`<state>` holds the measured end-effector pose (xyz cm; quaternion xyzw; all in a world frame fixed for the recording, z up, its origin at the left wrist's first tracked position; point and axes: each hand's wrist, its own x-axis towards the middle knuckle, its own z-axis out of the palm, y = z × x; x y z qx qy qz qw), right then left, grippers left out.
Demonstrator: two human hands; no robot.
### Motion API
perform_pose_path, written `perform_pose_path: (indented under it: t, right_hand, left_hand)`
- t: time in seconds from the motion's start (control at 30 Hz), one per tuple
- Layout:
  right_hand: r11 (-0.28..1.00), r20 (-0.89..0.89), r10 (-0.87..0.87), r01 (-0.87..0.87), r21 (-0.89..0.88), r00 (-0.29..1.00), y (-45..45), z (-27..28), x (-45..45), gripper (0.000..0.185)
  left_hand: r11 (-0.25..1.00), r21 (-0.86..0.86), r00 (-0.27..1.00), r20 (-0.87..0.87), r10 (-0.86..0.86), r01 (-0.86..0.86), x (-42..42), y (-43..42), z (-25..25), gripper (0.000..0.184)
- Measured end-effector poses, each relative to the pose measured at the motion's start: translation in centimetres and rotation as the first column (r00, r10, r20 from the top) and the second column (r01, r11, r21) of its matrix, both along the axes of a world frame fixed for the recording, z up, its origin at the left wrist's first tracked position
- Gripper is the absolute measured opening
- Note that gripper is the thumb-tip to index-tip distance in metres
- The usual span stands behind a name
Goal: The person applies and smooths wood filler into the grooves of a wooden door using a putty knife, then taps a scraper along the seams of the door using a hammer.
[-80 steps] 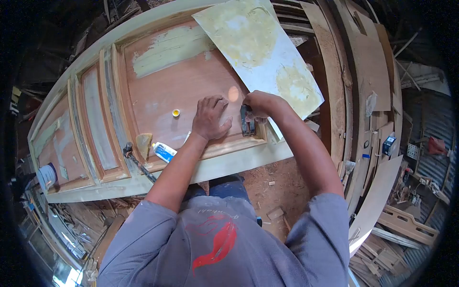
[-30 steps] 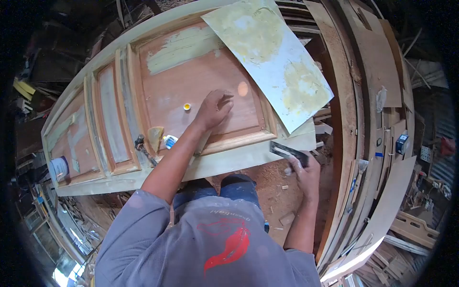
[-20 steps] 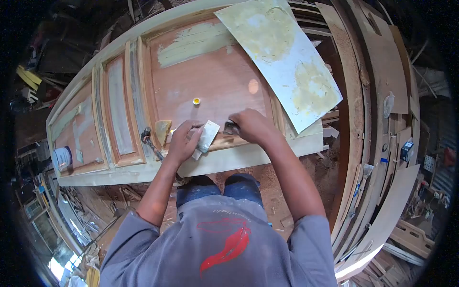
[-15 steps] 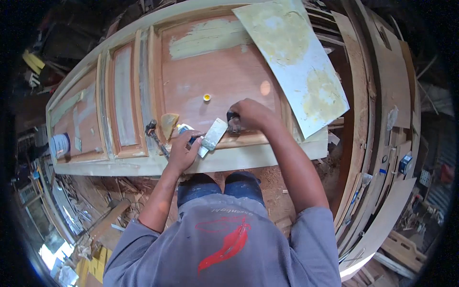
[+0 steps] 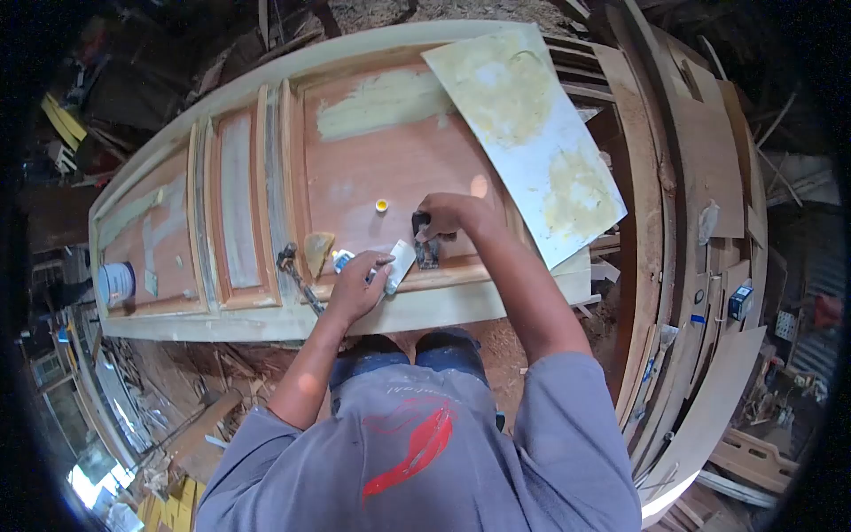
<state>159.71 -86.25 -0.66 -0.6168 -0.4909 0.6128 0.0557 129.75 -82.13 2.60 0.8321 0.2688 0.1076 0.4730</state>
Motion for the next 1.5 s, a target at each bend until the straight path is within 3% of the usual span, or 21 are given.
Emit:
perform_pose_path:
  t: [0.1,0.13,0.23,0.27,0.37,0.47,0.77,0.97,1.13,1.23,1.33,1.43,1.5]
  right_hand:
    - [0.995,0.012,0.08,-0.08,0.059,0.997,0.6,-1.0,-1.1,0.016]
    - [0.999,-0.016,0.037,-0.037,0.008,0.999,0.8,-1.3,-1.3,0.014]
    - [0.995,-0.039,0.103,-0.102,0.016,0.994,1.2,-1.8,-0.7,0.028]
    - [0.999,-0.03,0.05,-0.051,-0.017,0.998,0.9,-2.1,-0.5,0.026]
    - [0.993,-0.046,0.038,-0.033,0.116,0.998,-0.1,-1.4,1.1,0.021]
    - [0.939,-0.211,-0.332,0.342,0.012,0.919,-2.7,-2.0,2.6,0.022]
    - [0.934,-0.191,-0.357,0.353,-0.057,0.915,-1.1,-3.3,3.3,0.02]
    - [0.863,-0.209,-0.505,0.496,-0.098,0.838,-0.9,-2.3,3.5,0.012]
    - [0.605,-0.314,-0.779,0.783,-0.145,0.543,-1.6,-2.8,2.8,0.016]
    - [0.456,-0.391,-0.836,0.884,-0.107,0.384,-2.8,-3.3,2.0,0.016]
    - [0.348,-0.47,-0.836,0.935,-0.06,0.281,-4.0,-3.8,1.1,0.018]
    - [0.204,-0.577,-0.803,0.978,-0.033,0.148,-6.4,-3.2,-1.9,0.021]
    - [0.145,-0.603,-0.79,0.989,-0.014,0.107,-8.4,-1.9,-4.4,0.023]
  left_hand:
    - [0.999,0.026,0.999,-0.034,-0.038,0.039,1.1,-0.1,-0.4,0.022]
    - [0.996,0.053,0.996,-0.056,-0.068,0.071,1.4,0.0,-0.6,0.024]
    - [0.984,0.149,0.995,-0.04,-0.089,0.094,1.9,0.0,-1.5,0.026]
    - [0.985,0.146,0.992,-0.092,-0.083,0.096,1.8,-0.2,-1.9,0.028]
    - [0.949,0.302,0.995,-0.062,-0.074,0.09,1.3,-0.7,-2.8,0.033]
    - [0.961,0.264,0.993,-0.104,-0.06,0.085,0.7,-0.6,-3.5,0.04]
    - [0.982,0.182,0.994,-0.107,-0.037,0.056,0.3,-0.5,-3.6,0.039]
    - [0.97,0.239,0.999,-0.011,-0.043,0.044,-2.3,-1.6,-2.3,0.042]
    - [0.934,0.342,0.995,0.035,0.097,-0.103,-7.7,-0.8,-0.6,0.044]
    - [0.664,0.566,0.815,0.027,0.578,-0.489,-10.2,-0.5,1.0,0.043]
    - [0.704,0.514,0.742,-0.176,0.646,-0.491,-14.1,1.0,-0.1,0.041]
    - [0.758,0.378,0.759,-0.184,0.625,-0.532,-17.0,2.6,-1.4,0.04]
    - [0.753,0.411,0.776,-0.152,0.613,-0.514,-19.1,3.9,-2.0,0.036]
